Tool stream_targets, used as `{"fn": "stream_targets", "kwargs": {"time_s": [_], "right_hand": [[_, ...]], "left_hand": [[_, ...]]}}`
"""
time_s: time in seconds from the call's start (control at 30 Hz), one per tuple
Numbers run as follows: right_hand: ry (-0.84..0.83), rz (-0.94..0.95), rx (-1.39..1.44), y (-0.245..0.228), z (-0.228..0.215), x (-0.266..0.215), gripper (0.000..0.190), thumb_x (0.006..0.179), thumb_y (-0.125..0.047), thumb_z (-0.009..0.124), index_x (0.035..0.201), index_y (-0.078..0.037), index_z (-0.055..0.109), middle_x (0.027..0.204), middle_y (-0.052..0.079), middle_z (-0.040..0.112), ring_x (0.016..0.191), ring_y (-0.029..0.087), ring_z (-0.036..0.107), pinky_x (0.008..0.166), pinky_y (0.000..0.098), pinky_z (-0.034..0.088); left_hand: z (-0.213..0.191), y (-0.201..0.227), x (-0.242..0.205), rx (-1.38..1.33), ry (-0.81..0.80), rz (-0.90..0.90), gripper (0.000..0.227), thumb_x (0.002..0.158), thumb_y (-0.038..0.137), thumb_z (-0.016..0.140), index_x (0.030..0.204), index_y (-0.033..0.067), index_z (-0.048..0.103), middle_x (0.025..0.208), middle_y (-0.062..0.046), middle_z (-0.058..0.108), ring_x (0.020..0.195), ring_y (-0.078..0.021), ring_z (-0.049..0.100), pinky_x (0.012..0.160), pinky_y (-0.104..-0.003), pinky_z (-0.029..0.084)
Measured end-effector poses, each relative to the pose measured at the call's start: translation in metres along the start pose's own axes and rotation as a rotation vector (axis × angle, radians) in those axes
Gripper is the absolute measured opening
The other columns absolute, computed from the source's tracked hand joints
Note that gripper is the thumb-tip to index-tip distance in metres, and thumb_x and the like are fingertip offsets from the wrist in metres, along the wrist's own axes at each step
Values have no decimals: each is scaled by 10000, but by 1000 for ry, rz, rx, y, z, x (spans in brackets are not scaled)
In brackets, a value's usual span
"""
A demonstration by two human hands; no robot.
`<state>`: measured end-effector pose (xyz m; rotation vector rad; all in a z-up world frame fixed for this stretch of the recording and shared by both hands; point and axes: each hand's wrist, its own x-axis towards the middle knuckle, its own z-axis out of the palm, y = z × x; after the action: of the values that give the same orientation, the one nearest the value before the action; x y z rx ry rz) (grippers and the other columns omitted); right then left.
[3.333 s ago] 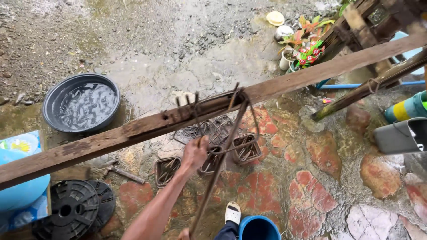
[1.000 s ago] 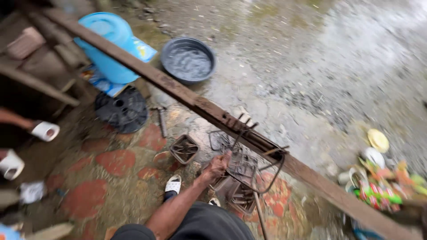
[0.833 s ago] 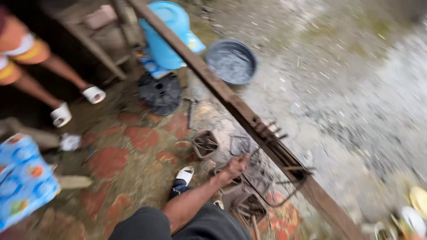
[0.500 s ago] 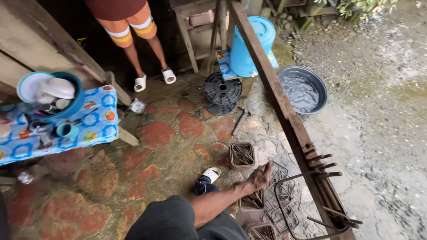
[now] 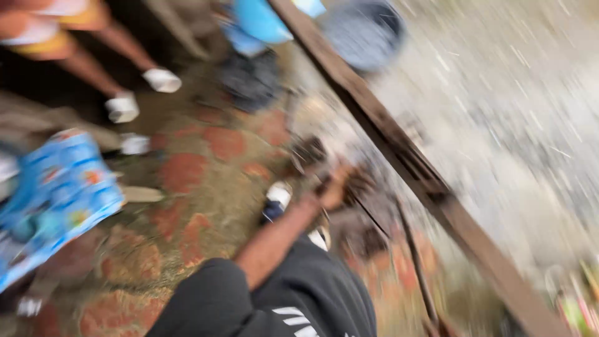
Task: Bending steel rebar rods into square stirrups using a manual bending jig
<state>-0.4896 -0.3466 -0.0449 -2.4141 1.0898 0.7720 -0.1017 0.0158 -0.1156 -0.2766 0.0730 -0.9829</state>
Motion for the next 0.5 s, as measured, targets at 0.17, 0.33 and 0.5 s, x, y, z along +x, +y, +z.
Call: {"fn": "stream_targets", "kwargs": {"time_s": [0.17, 0.33, 0.5], "right_hand": [[49, 184, 91, -103, -62, -131, 447, 876, -420, 660, 1307, -317, 719, 1140, 121, 769, 1102, 359, 706, 838, 442, 547], [12, 184, -9, -96, -55, -144, 364, 906, -437, 673, 1240, -305, 729, 1010, 113, 794, 930, 338, 746, 767, 480, 546], [49, 143, 113, -73, -46, -144, 380, 859, -467, 745, 1213, -331, 764, 953, 148, 801, 979, 380, 751, 874, 528, 606]], "left_hand": [[-7, 5, 2, -246, -60, -129, 654, 990, 17, 583, 1550, 332, 462, 821, 111, 587, 470, -3, 280, 388, -188, 247], [89, -26, 23, 846, 476, 108, 672, 985, 641, 423, 1244, 63, 647, 937, -82, 687, 804, -225, 679, 779, -393, 600], [71, -14, 28, 972, 695, 149, 686, 954, 729, 416, 1179, 147, 701, 992, -116, 757, 868, -266, 746, 769, -416, 651]]}}
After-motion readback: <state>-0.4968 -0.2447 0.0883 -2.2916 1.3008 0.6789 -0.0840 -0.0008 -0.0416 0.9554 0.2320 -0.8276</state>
